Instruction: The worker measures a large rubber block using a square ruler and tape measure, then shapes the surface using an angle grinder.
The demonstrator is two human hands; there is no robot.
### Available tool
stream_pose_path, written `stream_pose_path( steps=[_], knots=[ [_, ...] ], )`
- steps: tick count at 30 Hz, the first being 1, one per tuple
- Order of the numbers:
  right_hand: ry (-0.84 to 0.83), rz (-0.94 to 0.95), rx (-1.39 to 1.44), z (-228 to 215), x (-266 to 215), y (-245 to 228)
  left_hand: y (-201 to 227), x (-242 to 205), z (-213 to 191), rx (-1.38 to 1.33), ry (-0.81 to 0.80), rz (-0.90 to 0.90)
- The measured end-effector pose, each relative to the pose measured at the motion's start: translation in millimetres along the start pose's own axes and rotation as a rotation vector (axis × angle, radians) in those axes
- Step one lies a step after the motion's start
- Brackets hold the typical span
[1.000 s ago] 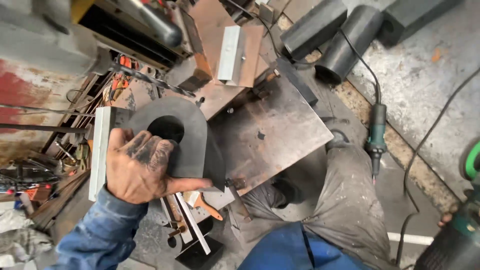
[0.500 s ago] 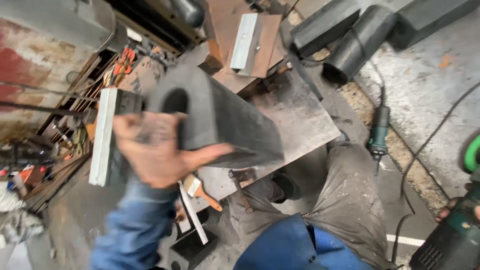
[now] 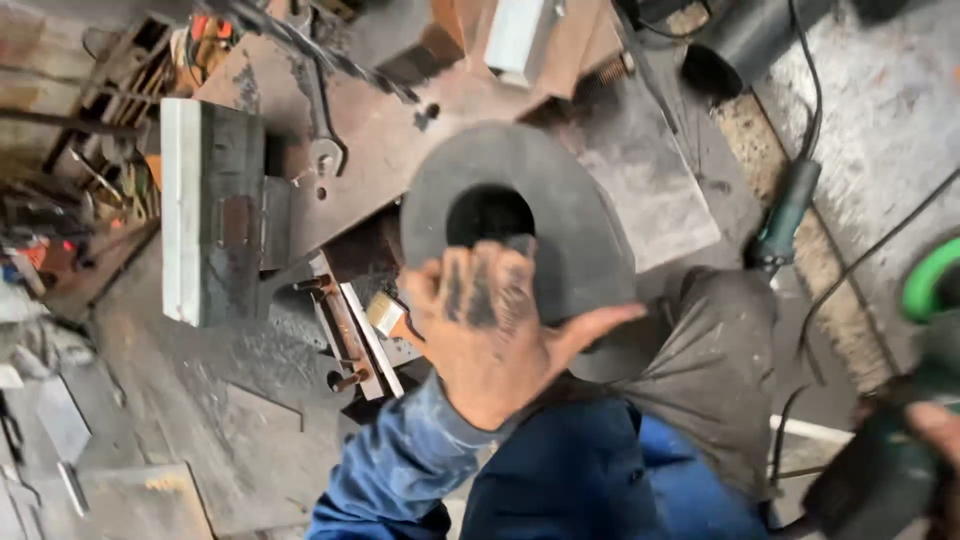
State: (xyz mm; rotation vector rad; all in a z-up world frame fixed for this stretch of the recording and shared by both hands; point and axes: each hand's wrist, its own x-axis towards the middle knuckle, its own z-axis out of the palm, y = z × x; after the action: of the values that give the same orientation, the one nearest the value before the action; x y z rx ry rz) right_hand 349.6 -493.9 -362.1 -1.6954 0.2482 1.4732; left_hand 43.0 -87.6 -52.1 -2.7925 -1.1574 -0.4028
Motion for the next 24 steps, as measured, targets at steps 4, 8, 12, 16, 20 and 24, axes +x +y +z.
stream_pose_path(
  steps=[4, 8, 12, 16, 20, 24],
  knots=[
    [0.043, -0.174, -0.161, 101.2, -77.7, -83.9, 5.4, -6.2, -11.2, -0.078, -0.021, -0.097],
    [0.091, -0.173, -0.424, 132.7, -131.3, -162.1, 32.7, -35.7, -54.1, -0.338, -0.004, -0.265],
    [0.06, -0.156, -0.658, 148.2, -174.7, -219.2, 87.4, -67.6, -72.0, -0.748, -0.422, -0.594],
    [-0.249, -0.323, -0.69, 170.8, -196.7, -257.8, 128.8, -61.2, -64.3, -1.565, -0.562, -0.765],
    [-0.403, -0.246, -1.017, 238.1, -229.9, -302.3, 151.7, -59.6, -54.0, -2.12, -0.551, -0.957],
    [-0.618, -0.335, -1.082, 280.6, -236.1, -307.7, 151.3, -75.1, -44.7, -2.06, -0.386, -0.977]
  ],
)
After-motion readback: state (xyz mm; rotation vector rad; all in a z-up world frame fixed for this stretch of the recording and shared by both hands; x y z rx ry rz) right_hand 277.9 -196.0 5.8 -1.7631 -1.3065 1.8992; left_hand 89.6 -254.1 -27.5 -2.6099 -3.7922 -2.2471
